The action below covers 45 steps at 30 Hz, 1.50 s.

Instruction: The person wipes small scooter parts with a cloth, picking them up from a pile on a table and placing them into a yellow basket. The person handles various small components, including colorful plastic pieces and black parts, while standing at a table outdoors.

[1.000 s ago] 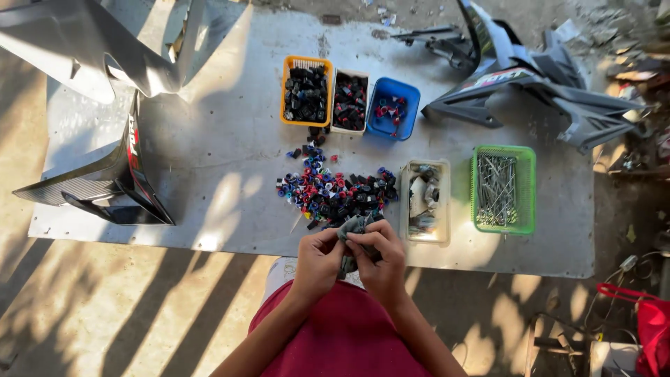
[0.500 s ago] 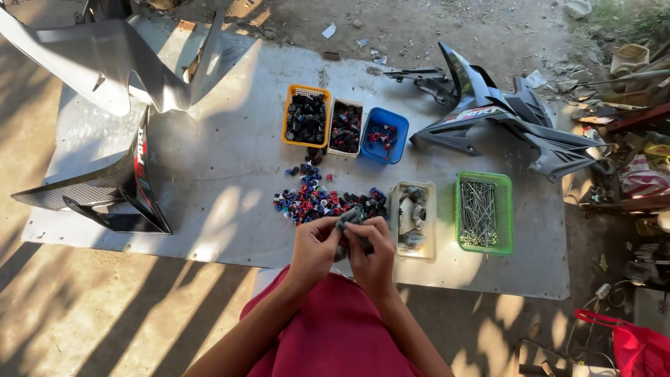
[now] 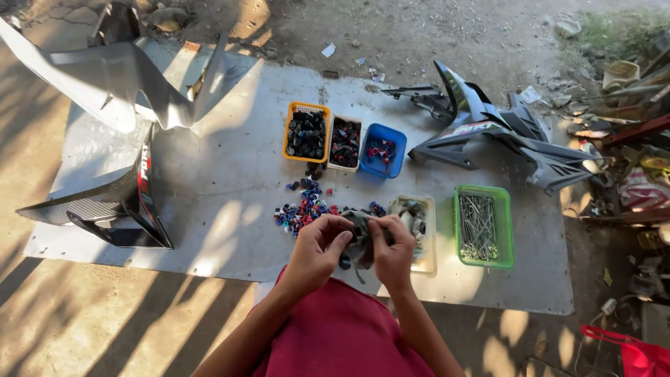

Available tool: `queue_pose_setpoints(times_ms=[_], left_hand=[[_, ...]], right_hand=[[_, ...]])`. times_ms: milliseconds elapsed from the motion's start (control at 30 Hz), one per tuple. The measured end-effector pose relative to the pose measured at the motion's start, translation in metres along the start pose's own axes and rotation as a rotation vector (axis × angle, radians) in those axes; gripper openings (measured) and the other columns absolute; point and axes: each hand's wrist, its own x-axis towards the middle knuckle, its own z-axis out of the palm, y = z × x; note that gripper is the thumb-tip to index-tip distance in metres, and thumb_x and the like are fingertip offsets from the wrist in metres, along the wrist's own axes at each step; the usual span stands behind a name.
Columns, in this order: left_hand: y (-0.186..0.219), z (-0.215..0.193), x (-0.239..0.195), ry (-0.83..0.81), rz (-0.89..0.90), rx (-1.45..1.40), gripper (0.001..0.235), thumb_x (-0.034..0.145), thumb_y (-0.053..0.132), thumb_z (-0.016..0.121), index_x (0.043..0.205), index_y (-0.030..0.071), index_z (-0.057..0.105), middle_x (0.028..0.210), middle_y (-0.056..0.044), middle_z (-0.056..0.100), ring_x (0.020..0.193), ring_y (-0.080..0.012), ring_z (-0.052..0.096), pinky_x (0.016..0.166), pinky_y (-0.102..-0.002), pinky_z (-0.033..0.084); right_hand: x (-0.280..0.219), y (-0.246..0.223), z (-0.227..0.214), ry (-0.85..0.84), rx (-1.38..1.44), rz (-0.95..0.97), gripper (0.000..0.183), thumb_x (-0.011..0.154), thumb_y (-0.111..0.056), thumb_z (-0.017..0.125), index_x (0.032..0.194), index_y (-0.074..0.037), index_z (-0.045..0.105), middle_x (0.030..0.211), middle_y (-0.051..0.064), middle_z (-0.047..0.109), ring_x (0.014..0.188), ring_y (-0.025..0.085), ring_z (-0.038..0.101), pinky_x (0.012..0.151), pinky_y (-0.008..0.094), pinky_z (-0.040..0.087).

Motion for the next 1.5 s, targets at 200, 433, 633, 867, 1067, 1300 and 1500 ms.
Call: queue_pose_setpoints(times_ms=[200,433,633,867,1067,1300,1500], left_hand=[[0.007,0.002,0.0,0.002,-0.023,-0.088,0.021,0.1,0.003,0.061,0.12,0.001,0.066,0.097,-0.004,0.071,0.087,-0.0071,0.063,0.076,-0.023,0.052],[-0.005,-0.003,-0.003,-0.016,0.056,-0.086,0.017,0.097,-0.002,0.065,0.114,-0.003,0.063,0.102,-0.004,0.073,0.096,-0.0076,0.067,0.086,-0.023,0.054],[-0.016,-0.004,-0.004,-0.079,0.002,-0.251,0.017,0.1,-0.002,0.064,0.117,-0.003,0.068,0.099,-0.005,0.072,0.092,-0.0082,0.066,0.082,-0.025,0.054],[0.0,-0.01,-0.006,-0.175,0.226,-0.126,0.018,0.102,-0.004,0.059,0.117,-0.002,0.069,0.114,-0.007,0.063,0.107,-0.0123,0.064,0.094,-0.027,0.053],[0.007,0.0,-0.006,-0.115,-0.007,-0.149,0.024,0.096,0.0,0.065,0.12,0.003,0.062,0.108,-0.005,0.069,0.102,-0.0101,0.066,0.091,-0.026,0.055],[0.001,0.005,-0.01,-0.096,-0.073,-0.331,0.018,0.1,0.002,0.065,0.117,-0.001,0.068,0.104,-0.005,0.072,0.097,-0.0087,0.067,0.087,-0.027,0.056],[0.008,0.005,-0.007,-0.093,0.056,-0.347,0.024,0.1,0.0,0.065,0.123,0.001,0.065,0.107,-0.002,0.067,0.101,-0.0087,0.067,0.088,-0.025,0.055]], right_hand=[[-0.003,-0.038,-0.002,0.02,0.231,0.079,0.01,0.103,0.0,0.064,0.11,0.002,0.072,0.092,0.004,0.059,0.081,0.009,0.052,0.072,0.025,0.042],[-0.012,-0.009,0.005,-0.201,-0.084,0.085,0.028,0.11,-0.022,0.05,0.093,0.0,0.053,0.072,0.012,0.052,0.064,0.021,0.048,0.06,0.035,0.042],[-0.025,0.008,0.007,-0.216,0.184,0.233,0.036,0.112,-0.026,0.043,0.091,-0.001,0.059,0.074,0.005,0.057,0.065,0.013,0.051,0.061,0.03,0.043],[-0.017,-0.011,0.002,-0.245,0.957,0.567,0.032,0.111,-0.031,0.035,0.109,-0.005,0.054,0.09,0.002,0.059,0.081,0.011,0.057,0.071,0.028,0.049],[-0.014,-0.032,0.003,-0.175,-0.062,0.147,0.039,0.114,-0.024,0.036,0.085,-0.001,0.049,0.064,0.006,0.045,0.059,0.015,0.043,0.055,0.035,0.037],[-0.007,-0.04,0.006,-0.063,-0.258,-0.19,0.043,0.113,-0.021,0.042,0.074,-0.002,0.043,0.059,0.008,0.04,0.053,0.013,0.042,0.05,0.036,0.034],[0.007,-0.053,-0.003,-0.077,0.33,0.4,0.029,0.11,-0.021,0.049,0.086,-0.005,0.055,0.068,0.0,0.053,0.059,0.007,0.047,0.051,0.028,0.039]])
